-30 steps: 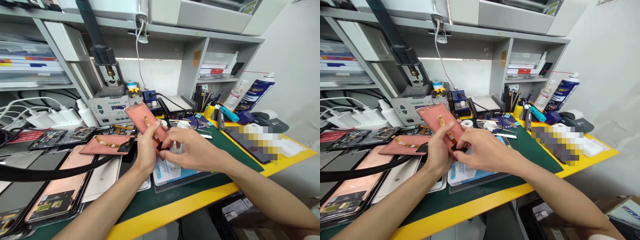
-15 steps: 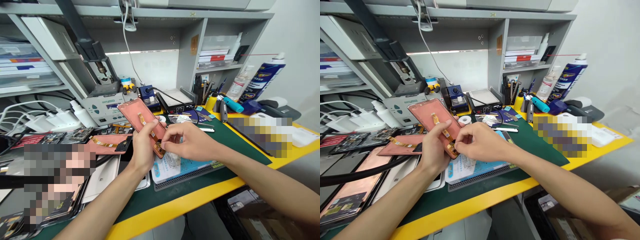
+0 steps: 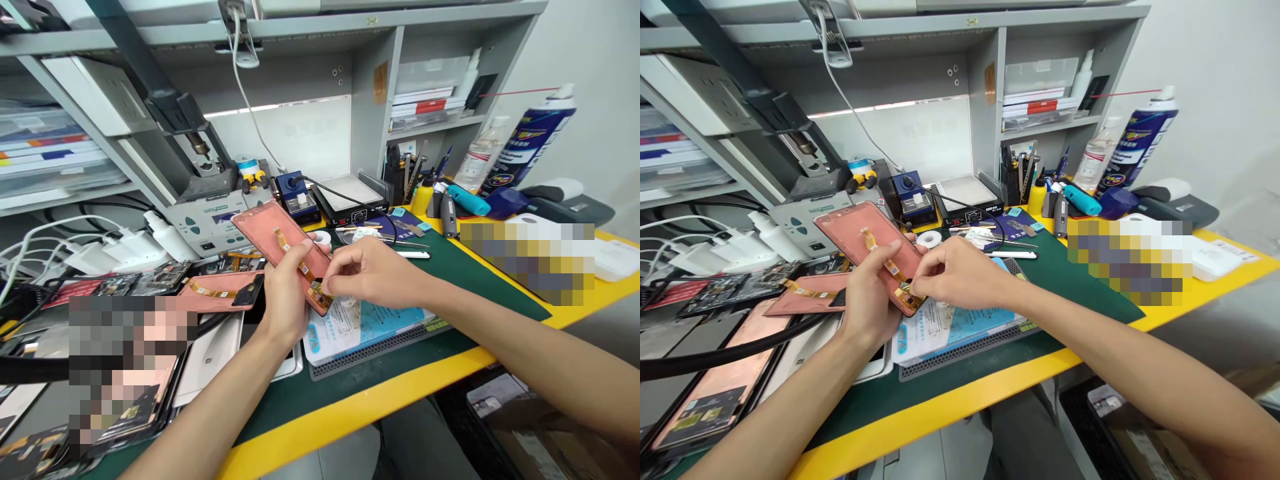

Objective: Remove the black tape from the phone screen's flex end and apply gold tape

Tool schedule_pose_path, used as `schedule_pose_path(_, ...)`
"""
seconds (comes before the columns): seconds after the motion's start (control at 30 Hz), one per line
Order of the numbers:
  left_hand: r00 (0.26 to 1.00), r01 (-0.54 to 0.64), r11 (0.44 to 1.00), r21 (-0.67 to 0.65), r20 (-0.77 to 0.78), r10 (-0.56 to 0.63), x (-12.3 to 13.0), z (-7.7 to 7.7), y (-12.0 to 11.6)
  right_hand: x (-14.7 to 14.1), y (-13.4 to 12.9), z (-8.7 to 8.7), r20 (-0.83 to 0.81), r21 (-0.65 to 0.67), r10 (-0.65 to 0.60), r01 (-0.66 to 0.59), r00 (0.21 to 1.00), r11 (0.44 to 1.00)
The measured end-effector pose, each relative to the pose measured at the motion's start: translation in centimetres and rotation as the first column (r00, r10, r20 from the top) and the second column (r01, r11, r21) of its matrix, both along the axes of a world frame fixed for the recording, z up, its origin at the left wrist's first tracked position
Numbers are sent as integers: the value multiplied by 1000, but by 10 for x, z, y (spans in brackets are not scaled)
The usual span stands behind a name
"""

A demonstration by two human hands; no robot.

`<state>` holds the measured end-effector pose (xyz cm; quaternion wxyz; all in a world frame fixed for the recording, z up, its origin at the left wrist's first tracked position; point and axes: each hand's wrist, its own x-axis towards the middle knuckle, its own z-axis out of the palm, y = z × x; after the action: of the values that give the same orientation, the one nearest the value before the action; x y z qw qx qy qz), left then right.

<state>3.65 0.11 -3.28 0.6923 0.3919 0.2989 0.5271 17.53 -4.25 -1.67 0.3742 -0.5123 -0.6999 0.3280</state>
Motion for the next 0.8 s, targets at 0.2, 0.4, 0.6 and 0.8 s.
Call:
schedule_pose_path(0.2, 1000, -8, 1000, 0, 16, 8, 0, -1, 0, -1, 2, -1, -31, -18, -7, 6, 999, 1000)
schedule_pose_path(0.4, 1000, -4, 1000, 2, 8, 4, 0, -1, 1, 0, 3, -4, -58, -27, -16, 15, 998, 1000)
schedule_pose_path(0.6, 1000, -9, 1000, -7, 13, 9, -1, -1, 0, 0, 4, -5, -87, -36, -13, 10, 996, 999)
schedule_pose_path(0.8, 999, -24, 1000, 17, 32, 24, 1, -5, 1, -1, 4, -3, -103, -43, -7, 3, 995, 999)
